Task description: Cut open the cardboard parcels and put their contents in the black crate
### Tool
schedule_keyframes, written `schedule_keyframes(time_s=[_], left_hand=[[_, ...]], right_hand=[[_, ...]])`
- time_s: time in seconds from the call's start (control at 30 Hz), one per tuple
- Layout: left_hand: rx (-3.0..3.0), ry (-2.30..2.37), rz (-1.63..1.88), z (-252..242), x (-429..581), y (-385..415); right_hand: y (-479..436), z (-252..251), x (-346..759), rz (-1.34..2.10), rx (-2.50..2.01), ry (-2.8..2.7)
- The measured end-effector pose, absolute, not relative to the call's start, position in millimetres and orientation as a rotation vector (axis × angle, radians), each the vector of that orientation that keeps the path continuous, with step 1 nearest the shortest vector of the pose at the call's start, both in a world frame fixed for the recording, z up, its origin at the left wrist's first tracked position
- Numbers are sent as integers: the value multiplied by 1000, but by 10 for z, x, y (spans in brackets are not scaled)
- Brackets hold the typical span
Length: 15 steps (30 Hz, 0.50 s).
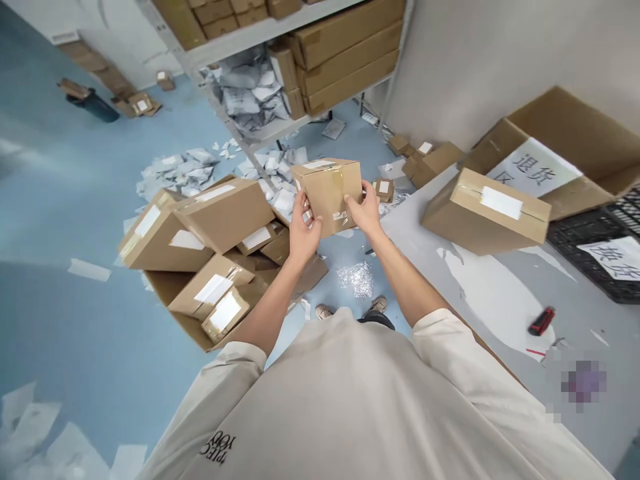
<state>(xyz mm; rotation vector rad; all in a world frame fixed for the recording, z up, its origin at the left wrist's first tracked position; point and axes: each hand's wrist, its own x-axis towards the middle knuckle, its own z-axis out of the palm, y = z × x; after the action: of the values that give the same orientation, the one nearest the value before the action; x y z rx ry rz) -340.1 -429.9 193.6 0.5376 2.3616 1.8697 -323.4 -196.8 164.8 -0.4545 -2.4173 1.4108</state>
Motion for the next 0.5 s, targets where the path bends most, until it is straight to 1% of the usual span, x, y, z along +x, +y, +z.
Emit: schedule_keyframes(time_s=[0.13,0.3,0.4,0.5], left_hand=[[666,2228,1808,1796,-3309,-3462],[674,1974,1745,1468,-3089,-2506],[632,1891,1656,1253,-2952,-2147],[613,1900,1584,1047,-2897,-1974]], right_hand=[[-1283,1623,-2704,1342,-605,-2318],[-626,1480,-2062,1267,-860,-2240],[-393,1344,-1805,1283,-987,-2231],[-311,1185,-1616,1324,-1139,-2211]])
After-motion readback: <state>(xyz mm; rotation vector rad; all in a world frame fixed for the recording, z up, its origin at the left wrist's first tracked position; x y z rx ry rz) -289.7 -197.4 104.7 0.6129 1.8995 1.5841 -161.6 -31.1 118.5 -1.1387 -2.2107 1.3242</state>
